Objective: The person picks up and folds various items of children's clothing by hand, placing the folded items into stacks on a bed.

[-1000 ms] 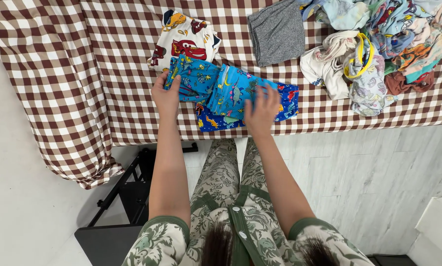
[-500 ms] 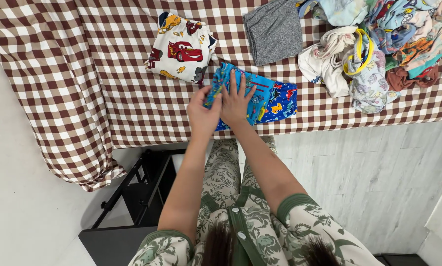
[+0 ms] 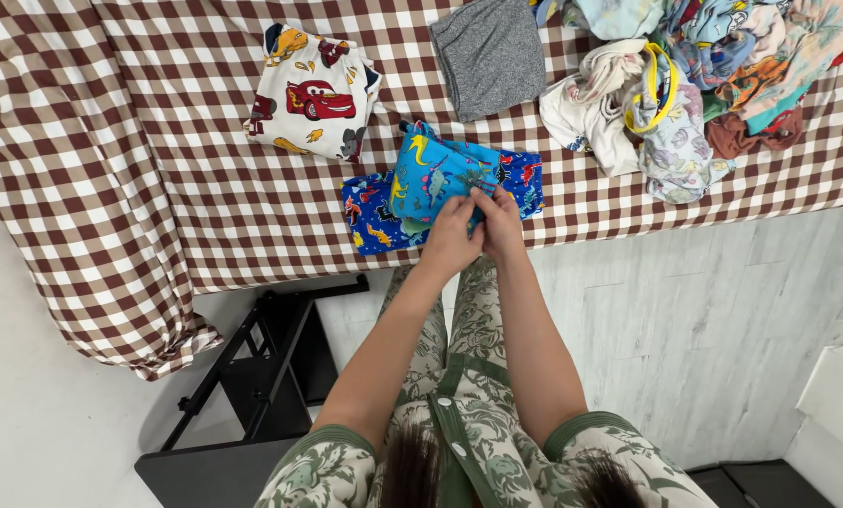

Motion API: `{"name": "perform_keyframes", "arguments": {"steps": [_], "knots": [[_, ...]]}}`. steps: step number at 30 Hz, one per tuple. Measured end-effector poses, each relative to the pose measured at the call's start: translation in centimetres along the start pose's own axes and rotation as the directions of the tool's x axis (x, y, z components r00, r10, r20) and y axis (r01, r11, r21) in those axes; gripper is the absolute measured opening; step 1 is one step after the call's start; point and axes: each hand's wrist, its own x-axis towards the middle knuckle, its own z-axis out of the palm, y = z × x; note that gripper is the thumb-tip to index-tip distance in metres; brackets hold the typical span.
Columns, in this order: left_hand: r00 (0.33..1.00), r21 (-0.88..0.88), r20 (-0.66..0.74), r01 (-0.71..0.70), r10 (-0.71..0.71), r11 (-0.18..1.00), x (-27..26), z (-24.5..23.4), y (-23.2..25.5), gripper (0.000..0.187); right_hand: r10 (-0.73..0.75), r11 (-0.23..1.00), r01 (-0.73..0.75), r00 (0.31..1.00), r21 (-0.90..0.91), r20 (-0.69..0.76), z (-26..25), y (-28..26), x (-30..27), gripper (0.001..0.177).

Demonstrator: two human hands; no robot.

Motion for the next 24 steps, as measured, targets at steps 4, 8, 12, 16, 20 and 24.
{"name": "perform_keyframes", "arguments": {"steps": [4, 8, 12, 16, 20, 24], "knots": [[1.0, 0.126, -0.012, 0.004, -0.003, 0.992, -0.7, -2.4, -2.2, 0.038, -0.068, 0.998, 0.068, 0.995, -0.003, -0.07, -1.0, 1.4, 1.6, 0.027], [0.976, 0.487, -0.159, -0.051, 0.146, 0.872, 0.7, -4.7, -4.7, 0.046, -0.174, 0.953, 0.117, 0.966, -0.279, -0.189, -1.3, 2.3, 1.7, 0.024], [0.99, 0.533, -0.015, -0.109, 0.139, 0.839, 2.0, -3.8, -5.8, 0.059, -0.383, 0.782, 0.155, 0.884, -0.604, -0.268, -0.2, 2.6, 1.3, 0.026], [0.993, 0.579, 0.106, -0.101, 0.048, 0.809, 2.0, -3.7, -6.4, 0.071, -0.486, 0.697, 0.245, 0.853, -0.674, -0.193, 0.5, 2.5, 1.7, 0.026], [0.99, 0.552, 0.124, -0.124, 0.066, 0.825, 2.1, -5.1, -5.9, 0.069, -0.407, 0.739, 0.174, 0.885, -0.651, -0.225, 1.8, 0.8, 0.9, 0.025], [0.998, 0.277, 0.032, -0.055, 0.048, 0.959, 0.9, -7.8, -5.4, 0.068, -0.416, 0.843, 0.308, 0.893, -0.44, -0.171, 6.6, -1.3, -0.4, 0.033]]}}
